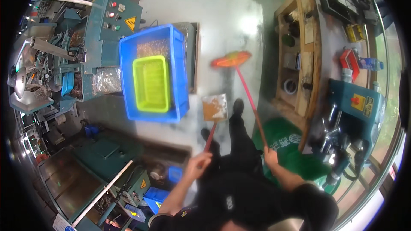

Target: The recorder is sweeping the floor around industrial machinery and workbenches in a factory.

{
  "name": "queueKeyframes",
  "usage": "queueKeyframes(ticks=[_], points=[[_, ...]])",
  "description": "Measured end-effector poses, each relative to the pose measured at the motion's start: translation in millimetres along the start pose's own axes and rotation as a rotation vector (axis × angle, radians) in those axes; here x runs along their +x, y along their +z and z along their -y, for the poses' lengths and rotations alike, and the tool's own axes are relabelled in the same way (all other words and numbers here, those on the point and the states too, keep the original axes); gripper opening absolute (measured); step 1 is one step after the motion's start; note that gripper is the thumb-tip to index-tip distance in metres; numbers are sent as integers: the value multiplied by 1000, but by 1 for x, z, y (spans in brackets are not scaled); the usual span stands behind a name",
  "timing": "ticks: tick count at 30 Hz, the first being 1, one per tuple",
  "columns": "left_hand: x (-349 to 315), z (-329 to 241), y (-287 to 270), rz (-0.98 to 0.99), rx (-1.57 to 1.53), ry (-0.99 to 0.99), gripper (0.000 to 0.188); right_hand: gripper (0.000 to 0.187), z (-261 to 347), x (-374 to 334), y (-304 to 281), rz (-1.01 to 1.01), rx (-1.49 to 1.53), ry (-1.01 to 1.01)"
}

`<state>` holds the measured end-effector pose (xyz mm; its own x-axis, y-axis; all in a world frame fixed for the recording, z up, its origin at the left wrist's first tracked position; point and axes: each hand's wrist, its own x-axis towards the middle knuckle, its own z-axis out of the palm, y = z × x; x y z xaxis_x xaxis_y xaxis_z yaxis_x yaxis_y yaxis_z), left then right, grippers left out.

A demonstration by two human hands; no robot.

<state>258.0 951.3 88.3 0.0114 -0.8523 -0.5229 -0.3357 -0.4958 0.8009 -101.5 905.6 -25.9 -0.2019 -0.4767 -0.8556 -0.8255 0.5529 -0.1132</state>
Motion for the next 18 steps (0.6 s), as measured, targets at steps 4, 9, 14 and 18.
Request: queueKeyframes(ticks=[4, 9, 14, 18], points=[[-7, 15, 4, 8, -42, -46, 18, 55, 79, 68, -34, -127, 61, -214], [10, -10, 24, -23, -6, -101, 18, 64, 263, 269, -91, -265, 79, -427], [8, 2, 29, -85, -3, -92, 19, 62, 263, 295, -46, -240, -18, -482], [1, -5, 18, -89, -29, -149, 19, 54, 106, 162, 5, -110, -98, -255]])
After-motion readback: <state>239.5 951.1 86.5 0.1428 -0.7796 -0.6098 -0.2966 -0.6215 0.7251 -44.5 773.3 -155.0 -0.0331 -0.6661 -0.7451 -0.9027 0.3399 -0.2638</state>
